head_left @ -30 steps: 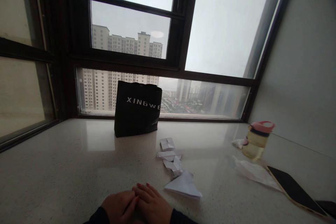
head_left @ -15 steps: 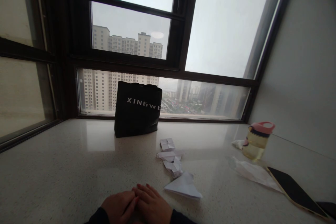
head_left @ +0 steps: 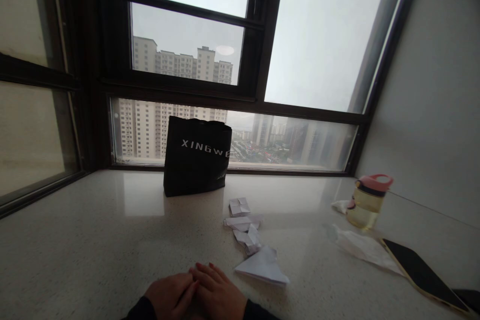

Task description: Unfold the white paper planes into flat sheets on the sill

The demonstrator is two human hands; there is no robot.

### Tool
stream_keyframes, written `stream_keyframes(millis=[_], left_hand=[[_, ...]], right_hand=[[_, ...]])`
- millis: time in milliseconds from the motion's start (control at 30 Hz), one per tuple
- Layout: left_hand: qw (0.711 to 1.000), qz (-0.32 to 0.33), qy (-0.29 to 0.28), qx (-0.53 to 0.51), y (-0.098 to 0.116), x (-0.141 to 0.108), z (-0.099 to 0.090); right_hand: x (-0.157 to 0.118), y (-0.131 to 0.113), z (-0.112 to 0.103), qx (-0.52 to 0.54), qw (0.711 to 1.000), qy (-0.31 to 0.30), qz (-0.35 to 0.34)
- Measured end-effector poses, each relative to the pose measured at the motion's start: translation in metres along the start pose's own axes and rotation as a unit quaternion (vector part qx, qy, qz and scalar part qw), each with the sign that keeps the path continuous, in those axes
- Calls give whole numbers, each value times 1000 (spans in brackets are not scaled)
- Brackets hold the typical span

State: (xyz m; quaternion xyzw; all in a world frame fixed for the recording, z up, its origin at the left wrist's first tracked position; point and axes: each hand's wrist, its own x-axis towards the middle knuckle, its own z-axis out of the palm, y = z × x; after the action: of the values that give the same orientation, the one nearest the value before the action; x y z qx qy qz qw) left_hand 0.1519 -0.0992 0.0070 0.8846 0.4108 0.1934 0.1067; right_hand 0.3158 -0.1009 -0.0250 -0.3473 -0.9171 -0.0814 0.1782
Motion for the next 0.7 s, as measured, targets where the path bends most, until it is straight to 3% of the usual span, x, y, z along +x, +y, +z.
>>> stream_keyframes(millis=[700], left_hand=[[1000, -5, -12, -1, 3, 0, -4]], right_hand=[[0, -1, -1, -3, 1000, -1, -1]])
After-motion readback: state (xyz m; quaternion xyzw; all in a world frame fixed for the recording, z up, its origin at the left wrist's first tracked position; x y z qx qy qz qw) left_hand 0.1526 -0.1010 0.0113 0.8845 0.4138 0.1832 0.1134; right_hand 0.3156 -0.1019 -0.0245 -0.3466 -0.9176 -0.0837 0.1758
